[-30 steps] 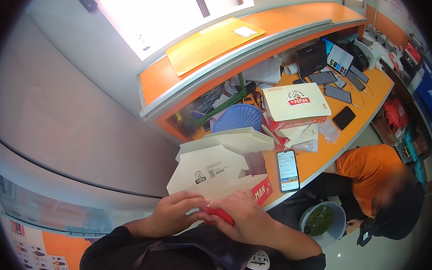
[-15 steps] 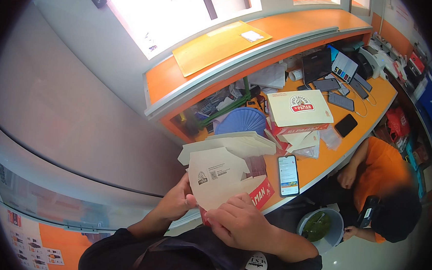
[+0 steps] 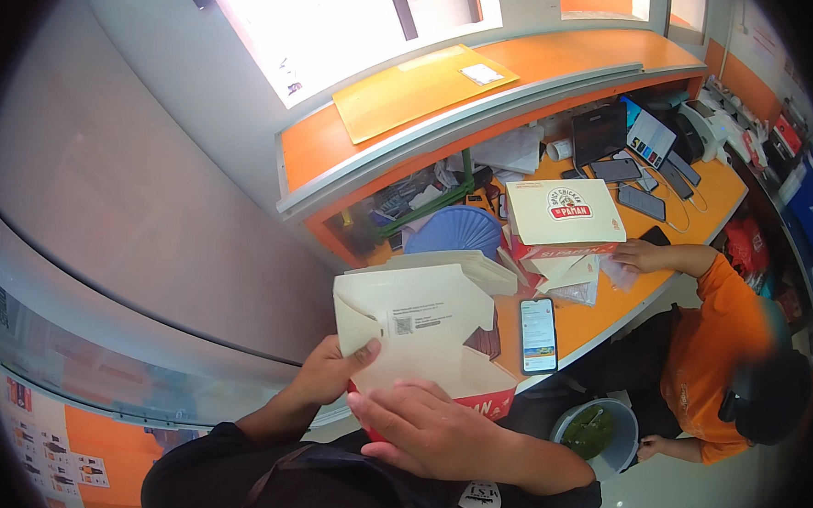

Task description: The person folds flat cardboard pieces into small red and white boxes labeled 'SI PAMAN' and stacks them on the counter. The person repeatedly picks up a flat piece, folds the sides, and closes the box.

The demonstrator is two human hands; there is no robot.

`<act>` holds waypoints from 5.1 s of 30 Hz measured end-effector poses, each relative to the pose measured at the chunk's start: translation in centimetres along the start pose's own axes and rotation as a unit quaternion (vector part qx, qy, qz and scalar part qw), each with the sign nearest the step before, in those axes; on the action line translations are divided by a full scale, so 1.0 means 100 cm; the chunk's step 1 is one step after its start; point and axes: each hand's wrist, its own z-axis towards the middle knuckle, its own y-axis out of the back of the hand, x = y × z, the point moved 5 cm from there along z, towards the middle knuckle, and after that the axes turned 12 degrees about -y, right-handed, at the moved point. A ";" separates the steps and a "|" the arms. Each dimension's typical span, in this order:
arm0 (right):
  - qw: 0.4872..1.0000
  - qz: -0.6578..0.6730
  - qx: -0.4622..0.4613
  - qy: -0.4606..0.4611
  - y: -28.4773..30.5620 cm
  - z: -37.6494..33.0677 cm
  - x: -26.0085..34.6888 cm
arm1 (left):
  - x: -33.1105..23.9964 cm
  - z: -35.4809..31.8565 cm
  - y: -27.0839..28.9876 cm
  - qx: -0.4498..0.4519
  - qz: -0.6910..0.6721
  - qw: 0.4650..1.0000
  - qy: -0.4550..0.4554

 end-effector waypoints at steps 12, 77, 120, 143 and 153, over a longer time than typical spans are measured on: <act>0.718 0.613 -0.121 -0.307 -0.004 -0.056 -0.129 | 0.018 -0.017 0.028 -0.033 -0.265 0.960 0.084; 0.969 0.143 -0.151 -0.136 -0.010 -0.037 -0.084 | 0.011 0.008 0.008 -0.095 -0.451 0.875 -0.147; 0.994 -0.045 -0.070 -0.069 -0.054 -0.013 -0.050 | 0.020 0.006 -0.013 -0.054 -0.470 0.873 -0.116; 0.771 0.523 -0.166 -0.323 -0.008 -0.071 -0.114 | -0.019 0.002 0.037 0.100 0.046 0.867 -0.487; 0.768 0.516 -0.177 -0.336 -0.013 -0.072 -0.115 | 0.015 0.007 0.024 -0.102 -0.150 0.908 -0.377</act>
